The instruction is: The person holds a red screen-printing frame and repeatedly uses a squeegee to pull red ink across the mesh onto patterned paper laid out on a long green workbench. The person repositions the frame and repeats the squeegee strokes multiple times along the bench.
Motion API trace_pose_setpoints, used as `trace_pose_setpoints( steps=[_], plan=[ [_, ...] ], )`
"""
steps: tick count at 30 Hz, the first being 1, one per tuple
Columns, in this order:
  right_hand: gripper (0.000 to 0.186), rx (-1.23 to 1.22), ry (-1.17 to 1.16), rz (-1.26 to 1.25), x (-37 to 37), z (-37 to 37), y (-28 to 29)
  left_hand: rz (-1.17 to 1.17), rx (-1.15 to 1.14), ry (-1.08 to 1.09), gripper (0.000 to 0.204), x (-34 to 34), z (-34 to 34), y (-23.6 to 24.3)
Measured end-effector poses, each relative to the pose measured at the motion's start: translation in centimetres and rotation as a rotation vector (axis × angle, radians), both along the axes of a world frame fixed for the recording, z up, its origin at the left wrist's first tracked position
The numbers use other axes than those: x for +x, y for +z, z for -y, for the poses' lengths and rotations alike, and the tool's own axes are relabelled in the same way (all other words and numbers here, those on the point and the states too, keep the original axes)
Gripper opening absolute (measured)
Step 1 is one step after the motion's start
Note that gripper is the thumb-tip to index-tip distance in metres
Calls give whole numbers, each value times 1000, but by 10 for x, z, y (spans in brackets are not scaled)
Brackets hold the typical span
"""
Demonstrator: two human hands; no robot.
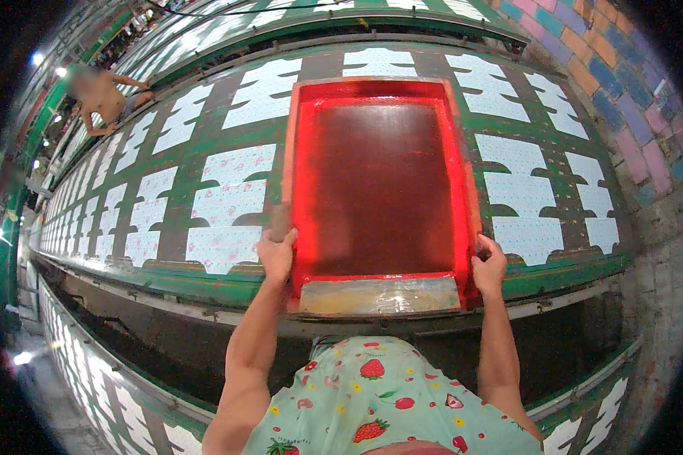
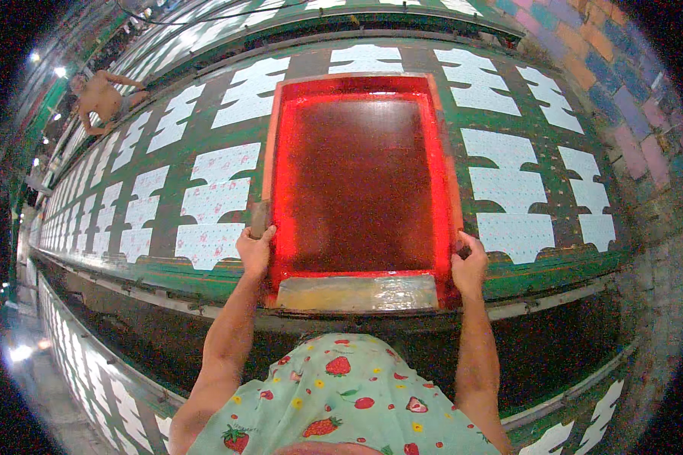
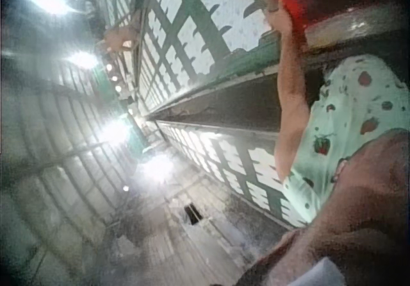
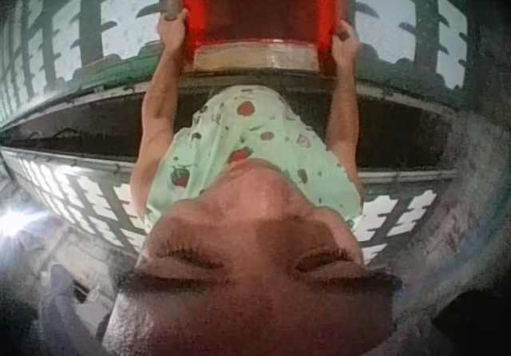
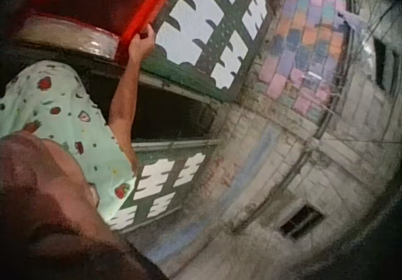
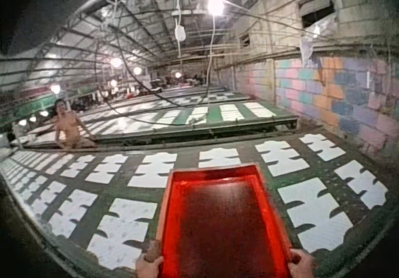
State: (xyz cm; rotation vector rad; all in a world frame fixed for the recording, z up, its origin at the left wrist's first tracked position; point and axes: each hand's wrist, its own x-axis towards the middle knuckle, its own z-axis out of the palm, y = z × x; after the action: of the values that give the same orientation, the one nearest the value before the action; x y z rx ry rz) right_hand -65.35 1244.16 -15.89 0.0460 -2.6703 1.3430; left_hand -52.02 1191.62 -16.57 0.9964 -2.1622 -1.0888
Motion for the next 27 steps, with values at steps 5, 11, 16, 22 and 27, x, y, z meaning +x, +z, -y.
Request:
trace_pose_setpoints(
  steps=[5,11,16,22,27],
  plan=[
    [60,-23,23,94,-1,-6,-6,22,83,28,43,-3,-4,-1],
    [59,99,40,-3,9,3,6,90,65,21,53,-5,2,-11],
    [50,420,347,-499,66,39,50,180,-15,53,57,-8,4,-13],
    [31,382,837,-307,138,108,72,79,23,22,50,-8,3,-22],
    [39,526,806,-329,133,130,77,29,-8,12,47,-5,-2,-21]
  ],
)
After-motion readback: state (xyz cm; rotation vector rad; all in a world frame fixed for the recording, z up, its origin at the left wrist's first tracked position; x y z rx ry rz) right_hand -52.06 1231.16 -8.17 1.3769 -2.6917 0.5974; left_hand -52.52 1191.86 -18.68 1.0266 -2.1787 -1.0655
